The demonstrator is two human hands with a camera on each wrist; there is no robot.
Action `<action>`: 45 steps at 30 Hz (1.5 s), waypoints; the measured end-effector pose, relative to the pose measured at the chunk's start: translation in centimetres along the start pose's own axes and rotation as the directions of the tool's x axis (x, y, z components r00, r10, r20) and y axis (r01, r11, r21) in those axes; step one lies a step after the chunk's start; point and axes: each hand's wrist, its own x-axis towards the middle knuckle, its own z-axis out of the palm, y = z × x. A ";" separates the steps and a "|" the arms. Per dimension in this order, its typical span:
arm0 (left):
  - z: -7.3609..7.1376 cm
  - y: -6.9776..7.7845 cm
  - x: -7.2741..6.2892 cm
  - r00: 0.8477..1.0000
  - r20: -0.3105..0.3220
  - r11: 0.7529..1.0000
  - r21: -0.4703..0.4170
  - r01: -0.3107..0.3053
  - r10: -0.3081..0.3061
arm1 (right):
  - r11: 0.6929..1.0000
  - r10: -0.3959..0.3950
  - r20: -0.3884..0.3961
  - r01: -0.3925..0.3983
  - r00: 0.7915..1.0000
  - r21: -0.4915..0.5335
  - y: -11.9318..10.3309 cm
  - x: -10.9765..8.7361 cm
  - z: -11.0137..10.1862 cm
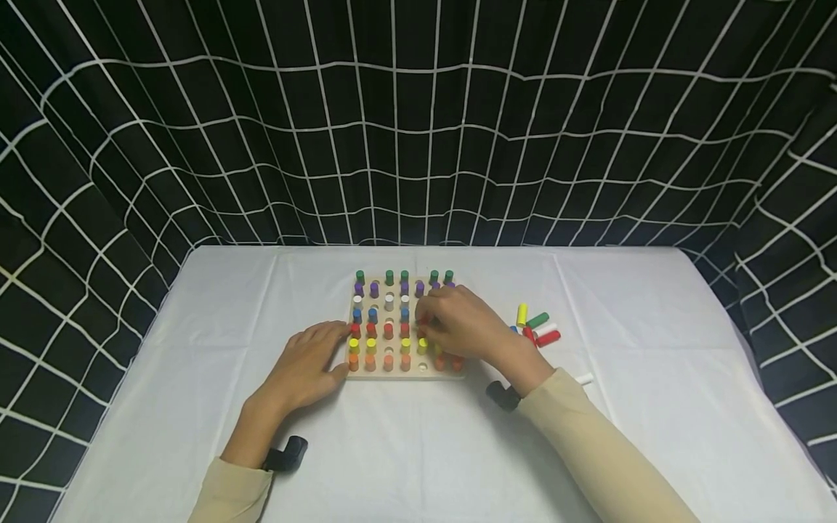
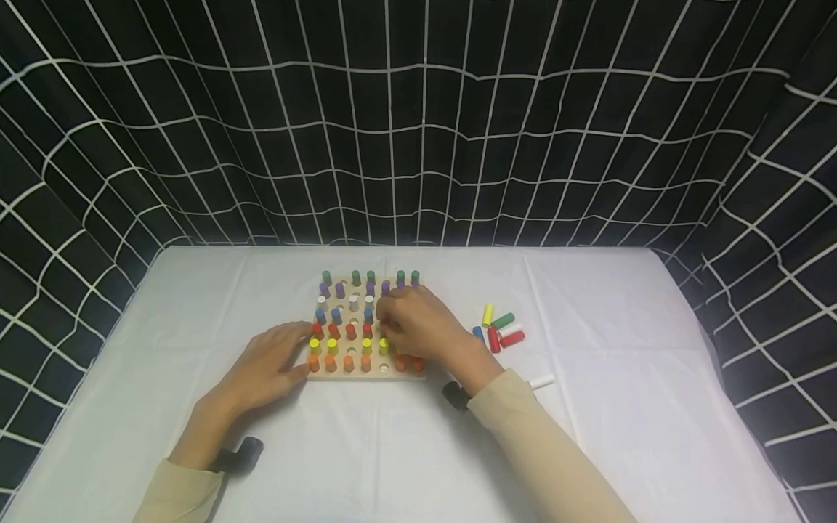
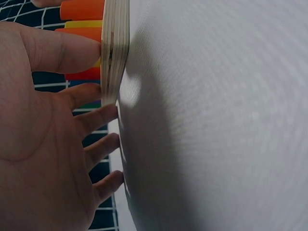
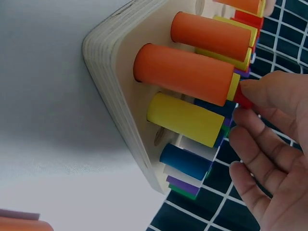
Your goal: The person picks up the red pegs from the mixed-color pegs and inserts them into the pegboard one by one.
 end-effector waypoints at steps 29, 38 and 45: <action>0.4 -0.1 0.1 1.000 0.004 1.000 -0.008 0.019 -0.019 | 0.998 0.042 -0.060 -0.044 0.997 -0.038 1.4 -4.0 -2.0; 0.4 0.0 0.1 1.000 -0.004 1.000 -0.010 0.022 -0.022 | 0.993 0.080 -0.080 -0.087 0.994 -0.082 3.6 -6.7 -2.7; 0.4 0.1 0.1 1.000 -0.016 1.000 -0.018 0.013 -0.013 | 0.989 0.132 -0.109 -0.138 0.985 -0.049 5.1 -8.7 -2.8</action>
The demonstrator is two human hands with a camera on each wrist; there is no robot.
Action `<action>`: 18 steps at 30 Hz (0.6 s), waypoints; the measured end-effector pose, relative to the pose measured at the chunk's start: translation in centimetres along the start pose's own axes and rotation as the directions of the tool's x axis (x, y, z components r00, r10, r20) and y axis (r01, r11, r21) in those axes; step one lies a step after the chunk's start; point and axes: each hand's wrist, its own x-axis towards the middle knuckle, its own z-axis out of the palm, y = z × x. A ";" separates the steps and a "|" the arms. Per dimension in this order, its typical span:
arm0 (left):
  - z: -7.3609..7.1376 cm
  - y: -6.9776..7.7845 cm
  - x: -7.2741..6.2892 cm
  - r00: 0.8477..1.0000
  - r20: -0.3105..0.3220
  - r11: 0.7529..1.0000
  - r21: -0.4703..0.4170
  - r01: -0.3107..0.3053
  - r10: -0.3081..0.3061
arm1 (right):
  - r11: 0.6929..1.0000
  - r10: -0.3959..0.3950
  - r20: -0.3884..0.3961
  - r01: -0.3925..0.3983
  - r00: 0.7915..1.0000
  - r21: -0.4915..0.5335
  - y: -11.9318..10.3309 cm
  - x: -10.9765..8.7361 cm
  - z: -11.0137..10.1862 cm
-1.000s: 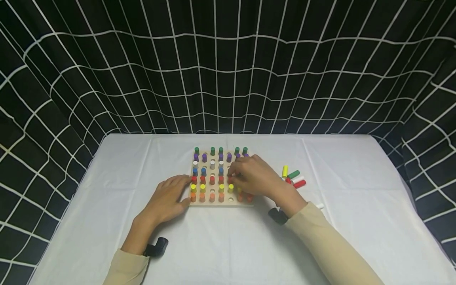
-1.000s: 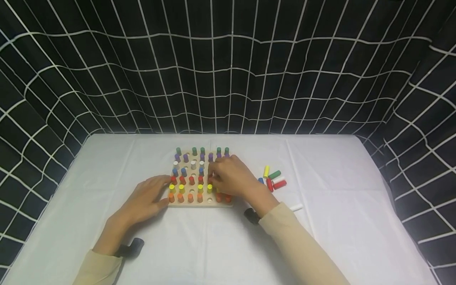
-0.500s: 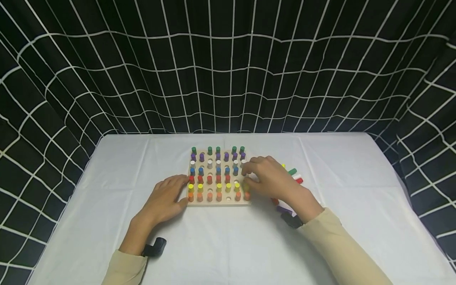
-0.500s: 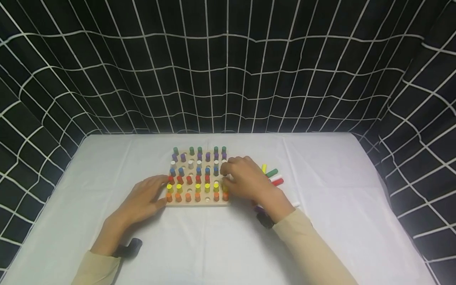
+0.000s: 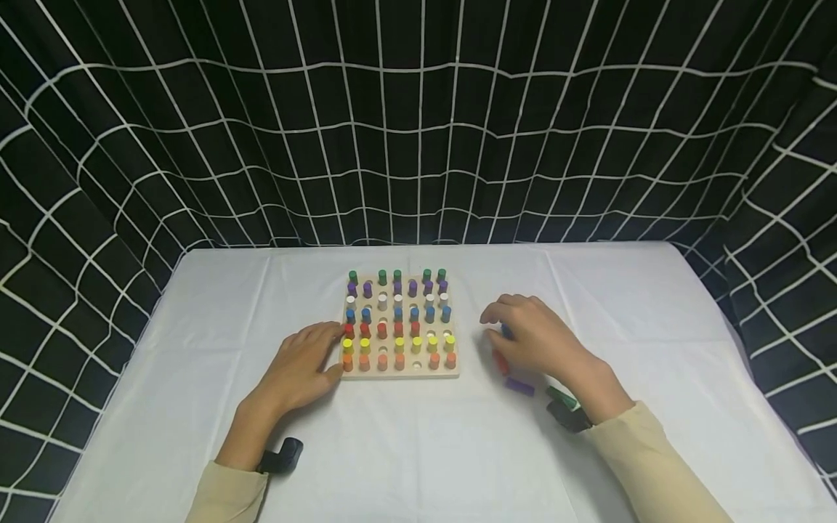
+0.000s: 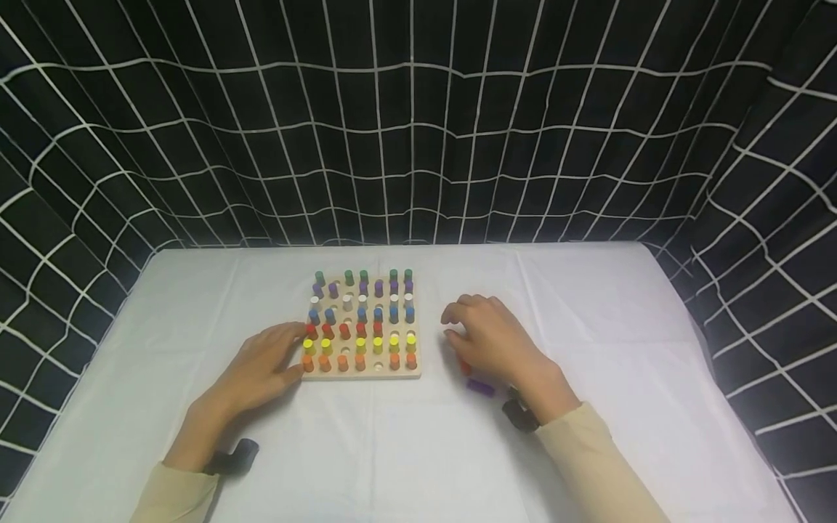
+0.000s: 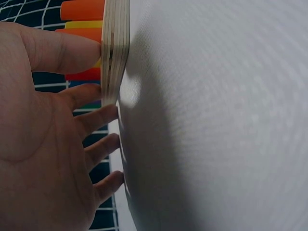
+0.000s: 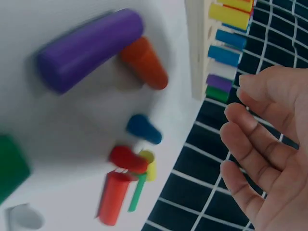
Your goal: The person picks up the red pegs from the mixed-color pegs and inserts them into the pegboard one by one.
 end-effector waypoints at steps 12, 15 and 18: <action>0.0 -0.2 -0.1 1.000 0.001 1.000 0.010 -0.005 0.005 | 0.999 0.044 -0.005 -0.044 0.999 -0.013 2.7 -2.4 0.1; 0.0 -0.1 -0.1 1.000 0.003 1.000 0.007 -0.001 0.001 | 0.998 0.061 -0.006 -0.062 0.998 -0.010 3.1 -2.9 -0.1; -0.1 -0.1 -0.1 1.000 0.005 1.000 0.005 0.000 0.000 | 0.996 0.087 -0.006 -0.087 0.996 -0.005 3.6 -3.5 -0.3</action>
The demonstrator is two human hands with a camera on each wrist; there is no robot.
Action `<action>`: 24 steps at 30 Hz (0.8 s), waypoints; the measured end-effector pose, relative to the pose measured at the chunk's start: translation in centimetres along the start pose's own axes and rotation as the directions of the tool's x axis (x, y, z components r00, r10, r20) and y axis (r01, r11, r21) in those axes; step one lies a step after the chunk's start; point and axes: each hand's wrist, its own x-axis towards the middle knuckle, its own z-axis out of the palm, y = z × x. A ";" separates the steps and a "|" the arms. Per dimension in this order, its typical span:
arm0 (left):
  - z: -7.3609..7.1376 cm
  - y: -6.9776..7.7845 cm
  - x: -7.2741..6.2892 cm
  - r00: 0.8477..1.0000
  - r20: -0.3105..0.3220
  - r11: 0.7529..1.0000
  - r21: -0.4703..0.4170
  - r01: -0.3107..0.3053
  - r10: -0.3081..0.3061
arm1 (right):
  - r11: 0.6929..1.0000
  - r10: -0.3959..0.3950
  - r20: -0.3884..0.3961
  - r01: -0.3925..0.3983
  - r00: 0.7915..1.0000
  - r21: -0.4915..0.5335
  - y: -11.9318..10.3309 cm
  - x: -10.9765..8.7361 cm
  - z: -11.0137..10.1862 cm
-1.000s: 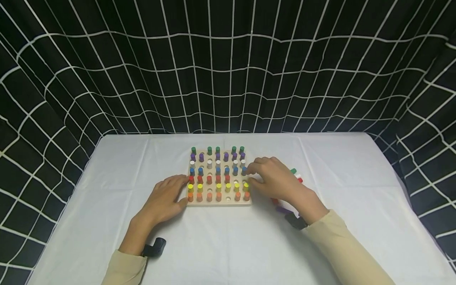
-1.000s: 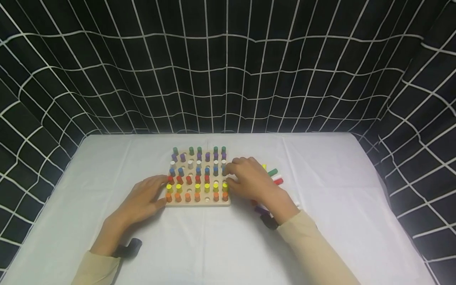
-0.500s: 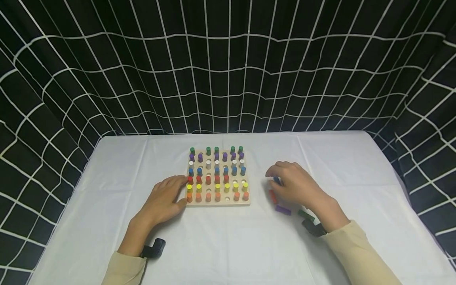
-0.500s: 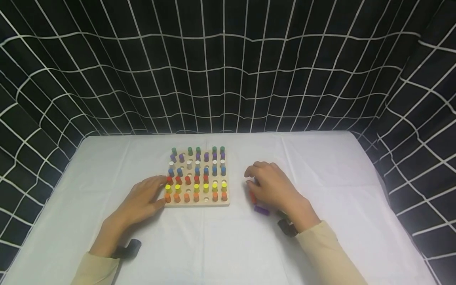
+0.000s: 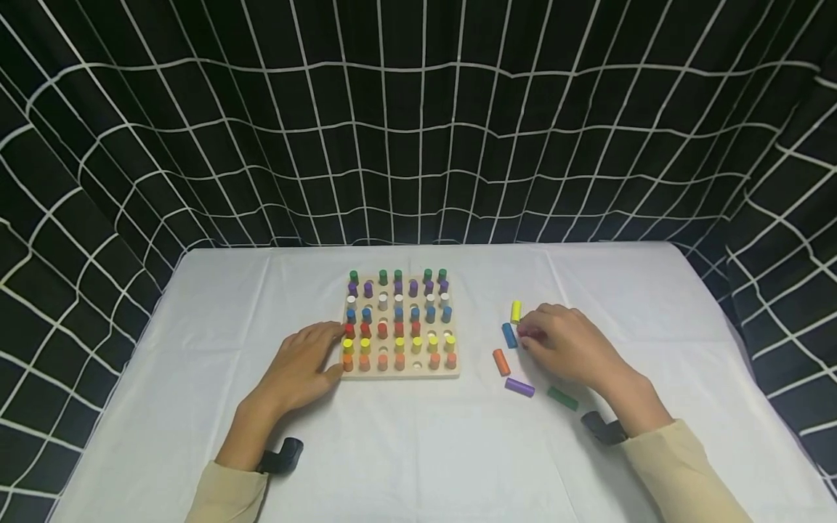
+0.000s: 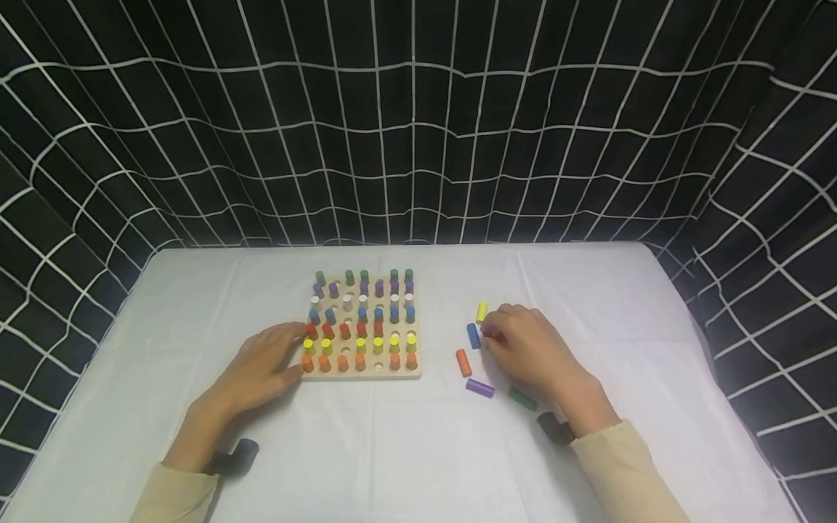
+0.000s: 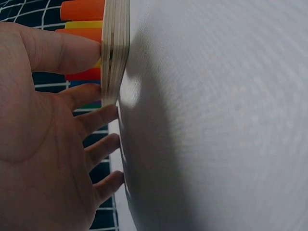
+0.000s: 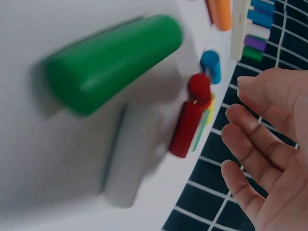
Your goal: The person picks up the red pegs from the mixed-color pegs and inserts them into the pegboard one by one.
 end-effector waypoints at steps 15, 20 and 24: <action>-0.1 0.1 -0.1 1.000 0.002 1.000 -0.001 0.001 -0.001 | 0.994 0.106 0.021 -0.107 0.994 0.009 2.4 -1.4 0.1; -0.1 0.1 -0.1 1.000 0.002 1.000 0.000 0.000 0.000 | 0.993 0.122 0.034 -0.122 0.992 -0.001 2.9 -1.3 0.2; -0.1 0.1 -0.1 1.000 0.004 1.000 0.001 0.004 -0.004 | 0.993 0.122 0.045 -0.122 0.992 -0.002 3.1 -1.4 0.1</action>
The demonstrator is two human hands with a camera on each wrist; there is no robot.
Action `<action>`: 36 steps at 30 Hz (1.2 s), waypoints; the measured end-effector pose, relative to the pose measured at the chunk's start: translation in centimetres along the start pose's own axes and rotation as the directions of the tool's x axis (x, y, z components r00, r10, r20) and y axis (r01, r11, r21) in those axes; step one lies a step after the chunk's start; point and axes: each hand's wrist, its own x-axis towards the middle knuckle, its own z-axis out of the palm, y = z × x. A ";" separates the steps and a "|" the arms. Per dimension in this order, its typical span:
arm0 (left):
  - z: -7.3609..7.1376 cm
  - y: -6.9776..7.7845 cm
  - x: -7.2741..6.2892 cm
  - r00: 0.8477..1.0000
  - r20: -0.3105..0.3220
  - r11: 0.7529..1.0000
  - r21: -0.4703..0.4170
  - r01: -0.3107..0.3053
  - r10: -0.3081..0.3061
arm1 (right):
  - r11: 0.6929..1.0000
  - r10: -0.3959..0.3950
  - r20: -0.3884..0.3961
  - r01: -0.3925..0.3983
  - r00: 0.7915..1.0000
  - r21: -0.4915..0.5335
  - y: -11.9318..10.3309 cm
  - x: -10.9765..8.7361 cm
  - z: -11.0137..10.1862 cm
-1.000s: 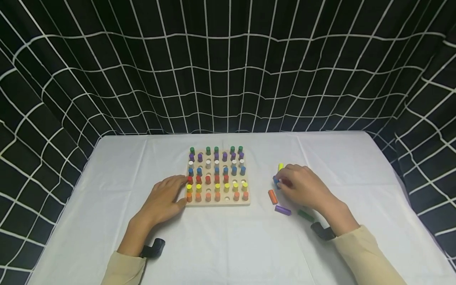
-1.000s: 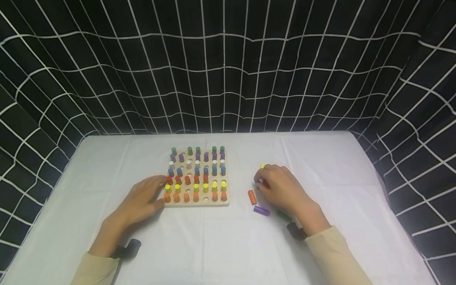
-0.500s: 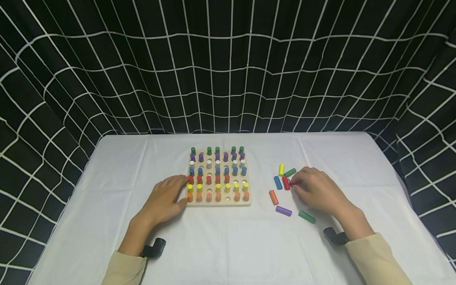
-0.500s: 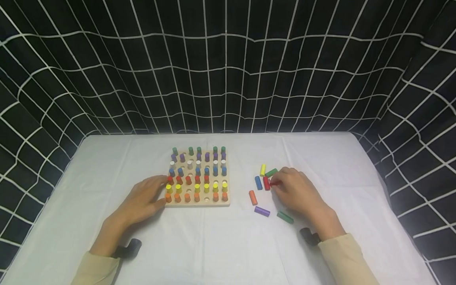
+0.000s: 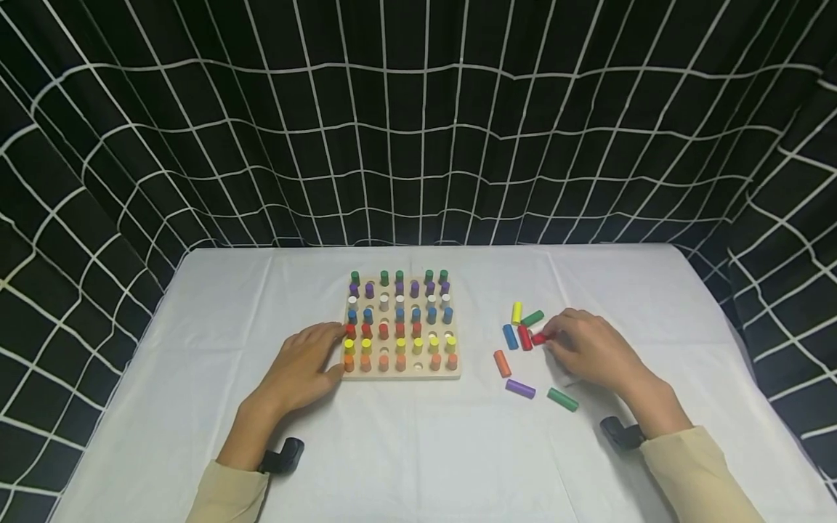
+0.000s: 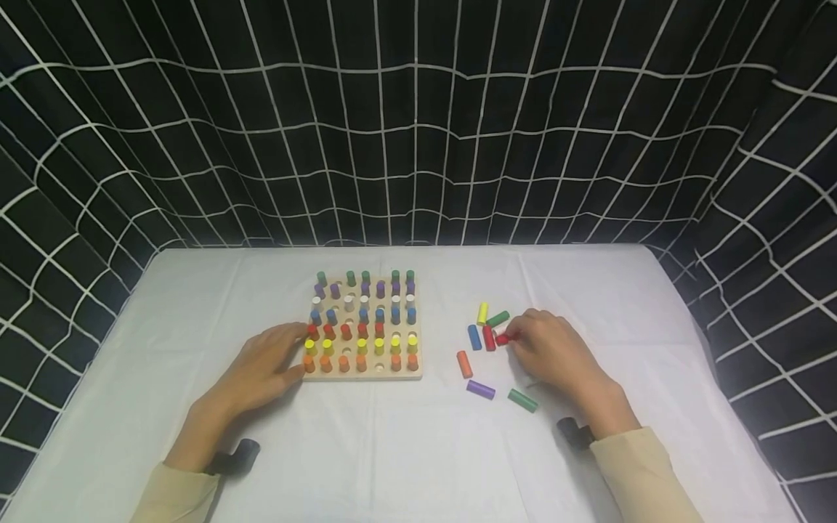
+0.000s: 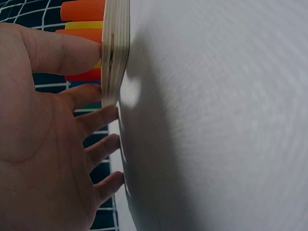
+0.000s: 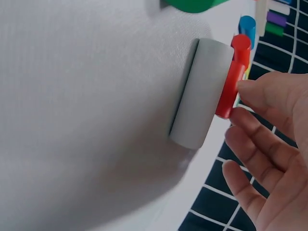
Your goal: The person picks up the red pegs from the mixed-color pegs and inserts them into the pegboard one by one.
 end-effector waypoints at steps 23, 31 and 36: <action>-0.2 0.2 -0.1 1.000 0.016 1.000 0.014 0.008 -0.008 | 0.998 0.065 0.023 -0.065 0.998 0.001 0.9 -0.7 0.4; -0.1 0.1 0.0 1.000 0.011 1.000 0.018 0.001 -0.001 | 0.995 0.096 0.016 -0.095 0.995 -0.024 1.1 -1.1 0.4; -0.1 0.1 0.0 1.000 0.011 1.000 0.017 -0.004 0.004 | 0.992 0.116 0.007 -0.115 0.993 -0.049 1.4 -1.4 0.4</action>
